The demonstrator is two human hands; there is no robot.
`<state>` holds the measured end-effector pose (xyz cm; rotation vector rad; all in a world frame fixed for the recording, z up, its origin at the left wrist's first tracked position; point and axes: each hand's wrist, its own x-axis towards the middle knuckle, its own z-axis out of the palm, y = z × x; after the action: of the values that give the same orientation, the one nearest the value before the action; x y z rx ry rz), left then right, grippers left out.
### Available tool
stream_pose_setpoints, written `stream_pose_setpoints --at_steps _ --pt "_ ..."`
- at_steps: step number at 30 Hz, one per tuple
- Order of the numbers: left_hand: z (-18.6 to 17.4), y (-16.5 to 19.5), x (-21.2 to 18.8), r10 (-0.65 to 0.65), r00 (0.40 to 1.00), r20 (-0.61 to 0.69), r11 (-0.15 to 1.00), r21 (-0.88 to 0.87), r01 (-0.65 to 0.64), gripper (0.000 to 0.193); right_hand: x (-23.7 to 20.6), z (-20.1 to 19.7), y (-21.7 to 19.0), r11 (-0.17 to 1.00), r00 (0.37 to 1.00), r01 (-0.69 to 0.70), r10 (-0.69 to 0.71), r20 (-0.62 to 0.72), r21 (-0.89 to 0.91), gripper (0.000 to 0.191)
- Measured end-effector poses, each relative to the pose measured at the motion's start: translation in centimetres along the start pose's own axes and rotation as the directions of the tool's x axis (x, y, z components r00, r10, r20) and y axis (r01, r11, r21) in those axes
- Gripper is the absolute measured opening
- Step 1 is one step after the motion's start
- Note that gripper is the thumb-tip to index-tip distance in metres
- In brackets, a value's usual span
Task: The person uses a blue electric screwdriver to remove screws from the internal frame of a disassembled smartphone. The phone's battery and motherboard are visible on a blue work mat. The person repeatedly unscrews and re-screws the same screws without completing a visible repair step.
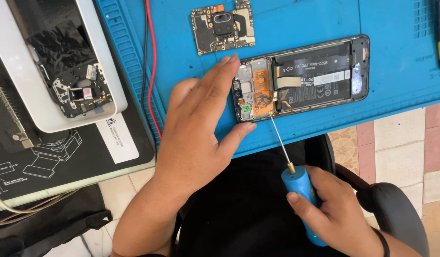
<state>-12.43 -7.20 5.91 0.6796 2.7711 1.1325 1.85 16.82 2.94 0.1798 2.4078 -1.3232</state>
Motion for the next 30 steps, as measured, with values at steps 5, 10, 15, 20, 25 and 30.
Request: stream_pose_setpoints --at_steps 5,10,15,20,25,30 --pt "0.3 0.3 0.7 0.003 1.000 0.007 1.000 0.009 -0.003 0.084 0.0 -0.6 0.2 0.998 0.997 -0.067 0.067 0.040 0.007 0.043" --pt "1.0 0.6 1.0 0.011 1.000 0.000 1.000 0.012 -0.011 0.084 0.2 -1.0 0.7 0.999 0.998 -0.030 0.029 0.058 0.017 0.042" --pt "1.2 0.7 1.4 0.012 1.000 0.004 1.000 0.011 -0.012 0.083 0.6 -1.1 0.8 0.999 0.998 0.053 -0.053 0.042 -0.006 0.042" --pt "0.9 0.6 2.1 0.039 0.998 0.042 0.999 -0.036 -0.037 0.087 0.8 -1.6 0.7 1.000 0.999 -0.008 0.008 0.032 -0.018 0.041" --pt "0.7 0.4 2.5 0.013 0.995 0.103 0.995 -0.097 -0.003 0.090 1.4 -1.9 0.9 0.991 0.991 0.135 -0.135 0.011 -0.015 0.041" --pt "1.0 0.3 2.9 0.006 0.995 0.095 0.995 -0.101 0.004 0.090 2.0 -1.3 0.8 0.994 0.993 0.111 -0.111 0.036 -0.004 0.039"
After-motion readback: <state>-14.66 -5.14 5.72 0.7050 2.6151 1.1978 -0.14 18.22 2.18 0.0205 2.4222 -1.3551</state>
